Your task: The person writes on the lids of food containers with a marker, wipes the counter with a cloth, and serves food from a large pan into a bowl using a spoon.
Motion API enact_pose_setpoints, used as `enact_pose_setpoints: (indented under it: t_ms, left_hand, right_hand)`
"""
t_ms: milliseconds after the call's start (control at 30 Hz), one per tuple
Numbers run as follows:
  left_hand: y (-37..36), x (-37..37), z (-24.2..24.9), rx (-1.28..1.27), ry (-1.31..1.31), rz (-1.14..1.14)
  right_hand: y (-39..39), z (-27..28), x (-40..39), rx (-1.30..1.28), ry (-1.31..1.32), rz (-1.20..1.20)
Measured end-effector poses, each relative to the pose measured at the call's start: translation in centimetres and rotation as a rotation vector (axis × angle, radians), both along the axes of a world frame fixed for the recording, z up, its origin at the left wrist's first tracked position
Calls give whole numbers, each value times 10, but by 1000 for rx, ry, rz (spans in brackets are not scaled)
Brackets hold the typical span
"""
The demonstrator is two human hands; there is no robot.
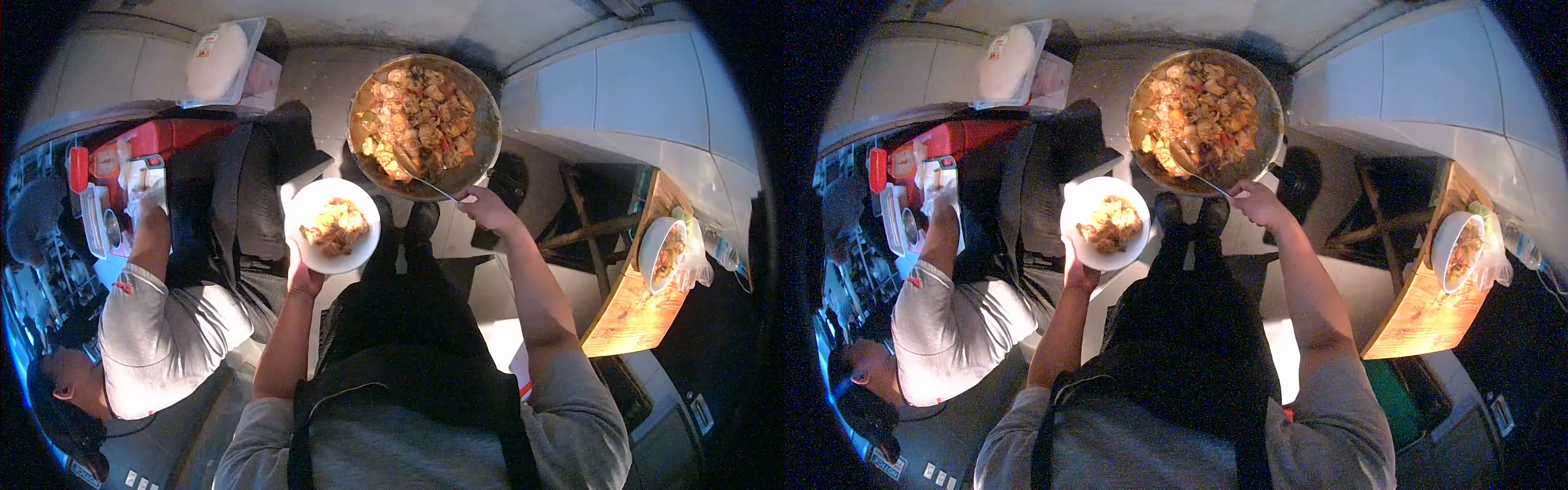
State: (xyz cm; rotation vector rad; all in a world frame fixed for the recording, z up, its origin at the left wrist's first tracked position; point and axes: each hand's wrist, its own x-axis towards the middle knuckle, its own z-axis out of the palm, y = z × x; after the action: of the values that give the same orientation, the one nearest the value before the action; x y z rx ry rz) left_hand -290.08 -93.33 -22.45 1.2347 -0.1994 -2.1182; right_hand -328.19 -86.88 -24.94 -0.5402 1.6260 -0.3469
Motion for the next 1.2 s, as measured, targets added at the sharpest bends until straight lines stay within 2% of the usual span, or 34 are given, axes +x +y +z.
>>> enact_pose_setpoints:
  t_ms: [167,300,400,500,567,633,733,767,967,1033,1200]
  left_hand:
    - [0,7,-6,31,-39,21]
    - [-4,7,-1,14,-104,28]
    - [-5,11,1,36,-115,14]
    - [-3,15,-7,51,-113,46]
    - [-6,15,-3,35,-115,50]
    - [-8,9,11,-23,-93,34]
    - [-13,5,18,18,-88,35]
    - [-13,6,15,10,-90,34]
    - [-15,6,9,-4,-74,18]
    - [-19,3,15,71,-100,36]
    - [-23,3,16,25,-90,25]
  right_hand:
    - [-47,-21,13,32,1,53]
    - [-43,-15,2,-1,-33,76]
    - [-44,-1,8,105,-211,121]
    - [-42,-16,25,197,-147,94]
    - [-29,-28,28,20,59,162]
    - [10,-58,33,-474,437,283]
    - [15,-22,58,-113,459,322]
    - [18,-28,66,-53,460,299]
    - [-6,-82,105,-27,577,97]
    - [-8,-74,109,-28,589,47]
    - [25,-51,114,-17,537,-97]
